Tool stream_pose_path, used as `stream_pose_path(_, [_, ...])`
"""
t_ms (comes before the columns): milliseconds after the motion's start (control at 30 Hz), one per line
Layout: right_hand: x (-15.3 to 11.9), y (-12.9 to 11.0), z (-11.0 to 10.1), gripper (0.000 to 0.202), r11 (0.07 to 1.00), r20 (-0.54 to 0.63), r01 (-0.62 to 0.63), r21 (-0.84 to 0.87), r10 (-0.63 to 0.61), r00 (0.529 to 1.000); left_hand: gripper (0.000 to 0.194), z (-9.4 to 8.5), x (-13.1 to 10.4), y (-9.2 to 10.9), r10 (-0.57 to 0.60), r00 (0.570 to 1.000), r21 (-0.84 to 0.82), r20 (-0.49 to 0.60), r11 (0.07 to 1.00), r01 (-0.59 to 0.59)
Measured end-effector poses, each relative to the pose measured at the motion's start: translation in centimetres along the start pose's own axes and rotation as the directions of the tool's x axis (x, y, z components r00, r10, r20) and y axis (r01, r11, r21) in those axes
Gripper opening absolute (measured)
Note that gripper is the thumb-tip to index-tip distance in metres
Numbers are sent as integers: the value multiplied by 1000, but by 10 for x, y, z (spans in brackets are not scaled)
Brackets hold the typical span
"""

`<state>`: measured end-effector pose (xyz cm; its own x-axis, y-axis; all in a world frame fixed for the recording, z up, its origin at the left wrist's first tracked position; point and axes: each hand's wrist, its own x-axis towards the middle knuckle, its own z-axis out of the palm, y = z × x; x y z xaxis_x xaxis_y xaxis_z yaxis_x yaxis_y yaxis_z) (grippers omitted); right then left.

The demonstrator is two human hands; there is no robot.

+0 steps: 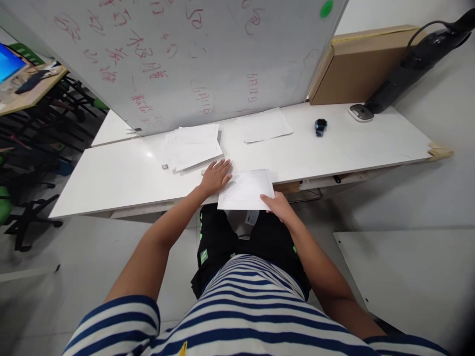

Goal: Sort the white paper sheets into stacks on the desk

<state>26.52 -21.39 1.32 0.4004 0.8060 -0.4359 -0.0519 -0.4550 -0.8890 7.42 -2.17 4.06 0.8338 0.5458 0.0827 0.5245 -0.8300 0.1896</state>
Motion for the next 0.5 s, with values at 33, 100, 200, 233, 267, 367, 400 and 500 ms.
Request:
stream_pose_path(33, [0, 0, 0, 26, 1000, -1, 1, 0, -1, 1000, 55, 0, 0, 0, 4, 1000, -13, -10, 1000, -4])
stream_pose_path(100, [-1, 0, 0, 26, 1000, 1, -2, 1, 2, 1000, 55, -1, 0, -1, -5, 1000, -52, -19, 999, 4])
stream_pose_path(200, [-4, -4, 1, 25, 1000, -2, -2, 11, 2, 1000, 56, -7, 0, 0, -54, 999, -131, 3, 990, 54])
stream_pose_path(233, [-5, -5, 2, 24, 1000, -8, -3, 15, 4, 1000, 58, -10, 0, 1, -76, 997, -162, 12, 984, 77])
stream_pose_path(267, [-7, -6, 3, 23, 1000, -14, -5, 19, 6, 1000, 59, -14, 0, 1, -100, 995, -196, 15, 975, 101])
stream_pose_path(367, [-11, -6, 6, 20, 999, -22, -14, 33, 15, 1000, 63, -24, -1, 3, -202, 978, -317, -58, 932, 174])
stream_pose_path(400, [-12, -4, 7, 20, 999, -24, -12, 37, 13, 1000, 63, -26, -2, 4, -249, 962, -346, -109, 917, 198])
stream_pose_path(500, [-17, 1, 5, 23, 999, -41, 31, 27, -30, 999, 61, -27, -9, 0, -370, 898, -374, -239, 888, 267])
